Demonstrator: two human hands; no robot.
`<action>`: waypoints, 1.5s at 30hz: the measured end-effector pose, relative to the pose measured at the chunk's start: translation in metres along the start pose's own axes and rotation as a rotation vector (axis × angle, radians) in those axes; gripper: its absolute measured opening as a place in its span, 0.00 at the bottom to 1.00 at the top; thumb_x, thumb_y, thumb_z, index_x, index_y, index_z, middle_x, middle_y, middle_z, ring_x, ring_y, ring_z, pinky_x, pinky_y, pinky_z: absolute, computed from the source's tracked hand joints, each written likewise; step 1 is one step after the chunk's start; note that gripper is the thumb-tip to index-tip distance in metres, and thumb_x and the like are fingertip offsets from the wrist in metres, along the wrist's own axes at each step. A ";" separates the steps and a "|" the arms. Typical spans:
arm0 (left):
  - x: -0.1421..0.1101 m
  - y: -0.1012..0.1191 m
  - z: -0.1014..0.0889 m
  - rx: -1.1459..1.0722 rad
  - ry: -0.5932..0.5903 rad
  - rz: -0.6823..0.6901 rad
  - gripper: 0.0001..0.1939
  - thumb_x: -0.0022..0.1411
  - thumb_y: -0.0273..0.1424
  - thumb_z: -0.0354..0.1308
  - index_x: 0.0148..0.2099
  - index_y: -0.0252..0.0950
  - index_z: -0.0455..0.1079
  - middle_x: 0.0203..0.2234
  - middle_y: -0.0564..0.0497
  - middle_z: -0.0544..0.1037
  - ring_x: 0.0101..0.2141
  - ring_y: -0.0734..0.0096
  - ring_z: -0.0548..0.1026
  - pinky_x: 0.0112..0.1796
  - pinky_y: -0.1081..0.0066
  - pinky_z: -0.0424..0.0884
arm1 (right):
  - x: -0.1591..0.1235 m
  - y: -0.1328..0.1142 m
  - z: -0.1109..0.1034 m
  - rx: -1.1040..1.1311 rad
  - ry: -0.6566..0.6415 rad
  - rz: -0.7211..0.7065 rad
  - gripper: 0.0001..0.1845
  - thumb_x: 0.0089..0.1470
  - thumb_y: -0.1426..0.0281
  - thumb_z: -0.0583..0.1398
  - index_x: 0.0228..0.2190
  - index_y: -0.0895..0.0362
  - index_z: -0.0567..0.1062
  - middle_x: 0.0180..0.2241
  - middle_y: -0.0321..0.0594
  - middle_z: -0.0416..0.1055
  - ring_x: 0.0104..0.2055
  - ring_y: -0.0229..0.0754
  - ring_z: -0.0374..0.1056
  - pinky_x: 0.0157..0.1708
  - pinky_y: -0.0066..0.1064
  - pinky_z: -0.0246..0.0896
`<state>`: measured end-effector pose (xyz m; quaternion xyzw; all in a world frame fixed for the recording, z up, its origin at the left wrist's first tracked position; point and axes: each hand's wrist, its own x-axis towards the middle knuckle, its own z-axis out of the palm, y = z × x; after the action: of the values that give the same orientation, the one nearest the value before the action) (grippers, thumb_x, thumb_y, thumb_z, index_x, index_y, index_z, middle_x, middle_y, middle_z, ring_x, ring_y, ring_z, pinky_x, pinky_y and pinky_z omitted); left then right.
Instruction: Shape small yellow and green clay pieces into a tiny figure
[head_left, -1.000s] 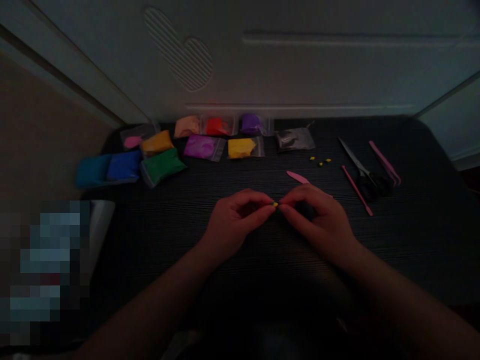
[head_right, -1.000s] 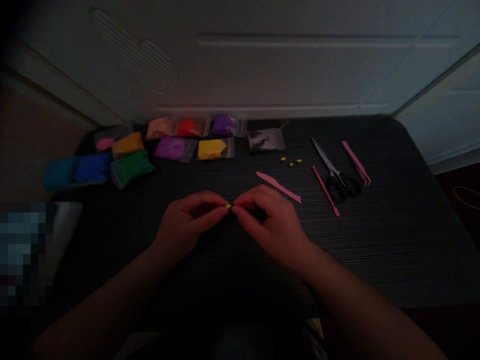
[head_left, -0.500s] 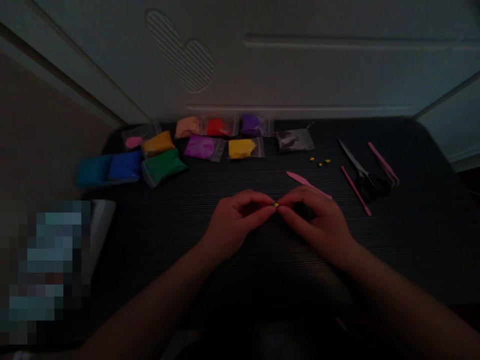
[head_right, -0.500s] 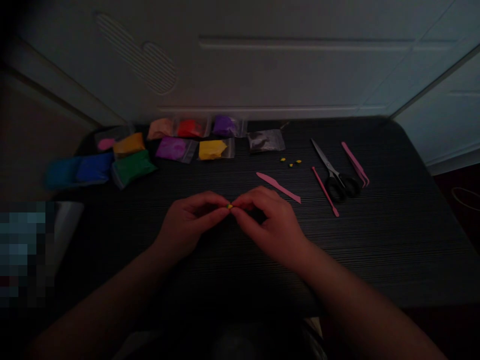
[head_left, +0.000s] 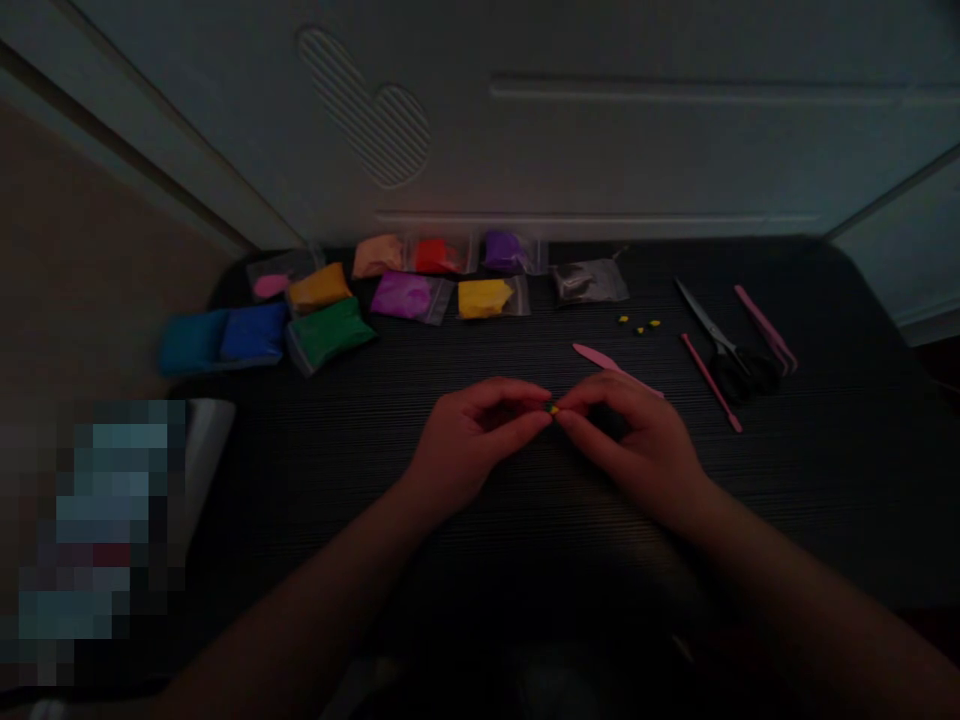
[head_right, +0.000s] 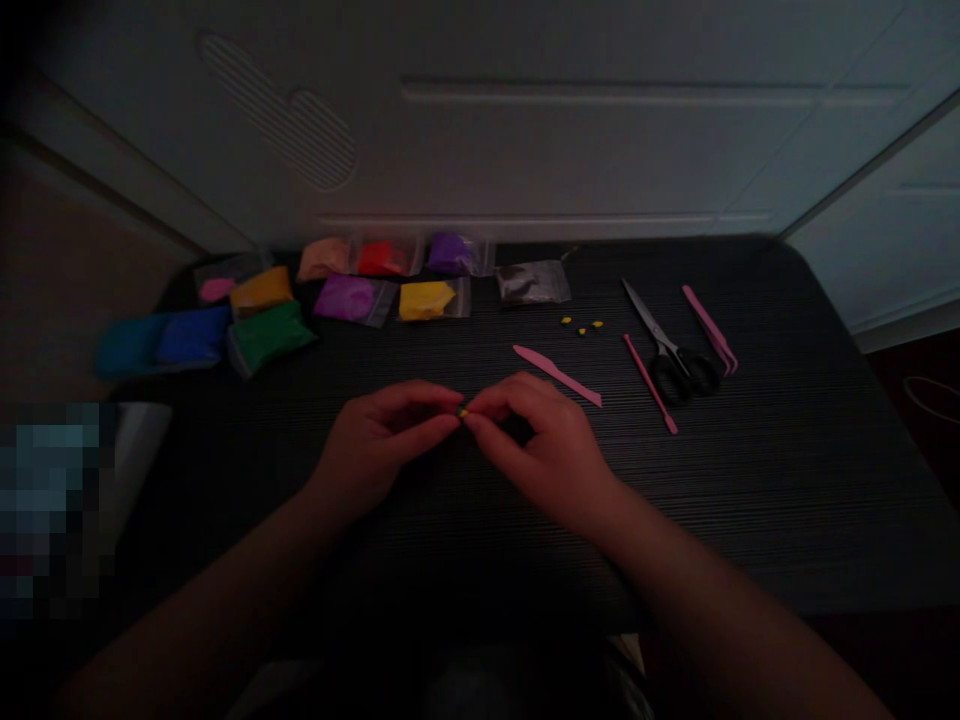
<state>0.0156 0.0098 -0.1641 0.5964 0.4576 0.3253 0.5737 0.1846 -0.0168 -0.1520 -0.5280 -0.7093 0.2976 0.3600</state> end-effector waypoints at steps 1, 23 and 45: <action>0.000 0.000 0.000 -0.009 -0.002 0.002 0.10 0.49 0.32 0.59 0.37 0.37 0.71 0.28 0.54 0.75 0.30 0.74 0.73 0.32 0.76 0.68 | 0.000 0.000 0.000 -0.005 -0.003 -0.003 0.03 0.49 0.71 0.57 0.29 0.57 0.70 0.29 0.36 0.69 0.33 0.36 0.64 0.36 0.31 0.59; 0.004 -0.002 -0.005 -0.049 -0.093 -0.011 0.08 0.50 0.30 0.58 0.36 0.36 0.70 0.30 0.54 0.71 0.32 0.75 0.69 0.33 0.77 0.64 | -0.002 0.004 0.000 -0.047 0.020 -0.089 0.03 0.49 0.73 0.57 0.30 0.58 0.70 0.30 0.35 0.70 0.34 0.34 0.64 0.36 0.29 0.58; 0.012 -0.006 -0.008 -0.701 0.044 -0.262 0.06 0.46 0.24 0.60 0.31 0.33 0.69 0.21 0.54 0.69 0.23 0.81 0.66 0.23 0.79 0.59 | 0.003 0.026 -0.004 -0.435 -0.271 -0.120 0.09 0.49 0.68 0.56 0.35 0.53 0.71 0.33 0.36 0.69 0.40 0.41 0.62 0.42 0.37 0.49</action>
<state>0.0119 0.0232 -0.1703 0.2931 0.4034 0.3987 0.7697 0.2016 -0.0070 -0.1699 -0.5056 -0.8282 0.1840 0.1567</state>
